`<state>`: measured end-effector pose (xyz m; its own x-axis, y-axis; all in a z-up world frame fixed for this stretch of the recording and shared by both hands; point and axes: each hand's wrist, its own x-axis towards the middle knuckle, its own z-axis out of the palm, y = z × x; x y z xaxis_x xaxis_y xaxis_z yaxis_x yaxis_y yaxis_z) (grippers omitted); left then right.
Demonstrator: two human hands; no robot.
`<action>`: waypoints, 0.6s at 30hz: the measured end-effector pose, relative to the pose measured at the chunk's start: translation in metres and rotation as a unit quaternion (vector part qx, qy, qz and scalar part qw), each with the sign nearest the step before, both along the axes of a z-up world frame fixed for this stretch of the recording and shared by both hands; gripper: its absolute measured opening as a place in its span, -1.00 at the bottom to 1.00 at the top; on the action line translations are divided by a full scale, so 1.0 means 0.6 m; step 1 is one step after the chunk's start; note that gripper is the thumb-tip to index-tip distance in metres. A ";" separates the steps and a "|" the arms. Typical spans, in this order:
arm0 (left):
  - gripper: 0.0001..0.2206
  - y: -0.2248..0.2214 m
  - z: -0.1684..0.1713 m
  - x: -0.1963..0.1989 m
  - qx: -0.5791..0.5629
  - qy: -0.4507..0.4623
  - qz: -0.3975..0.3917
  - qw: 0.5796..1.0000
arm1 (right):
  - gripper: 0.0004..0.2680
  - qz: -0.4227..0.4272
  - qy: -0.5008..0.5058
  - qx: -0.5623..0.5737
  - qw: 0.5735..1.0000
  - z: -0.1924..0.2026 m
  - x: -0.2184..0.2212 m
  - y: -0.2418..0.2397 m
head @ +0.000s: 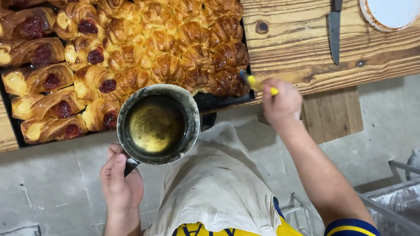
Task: Applying a liquid glaze to baked pastries using a pastry brush on a wooden workbench.
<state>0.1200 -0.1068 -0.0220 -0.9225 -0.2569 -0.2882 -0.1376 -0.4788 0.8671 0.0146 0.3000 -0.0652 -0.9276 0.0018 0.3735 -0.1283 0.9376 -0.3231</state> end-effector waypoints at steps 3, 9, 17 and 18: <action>-0.79 -0.007 0.000 0.001 -0.012 -0.011 0.010 1.000 | -0.90 0.218 0.133 0.031 0.967 0.025 -0.003 -0.071; -0.79 -0.025 -0.022 -0.006 -0.035 -0.002 0.024 0.999 | -0.82 0.213 0.056 0.023 0.975 0.026 -0.042 -0.036; -0.80 -0.025 -0.028 -0.008 -0.032 0.003 0.028 0.999 | -0.88 0.338 0.157 0.042 0.927 0.048 -0.007 -0.108; -0.80 -0.025 -0.026 -0.008 -0.031 0.005 0.027 0.999 | -0.88 0.338 0.158 0.043 0.927 0.038 -0.005 -0.087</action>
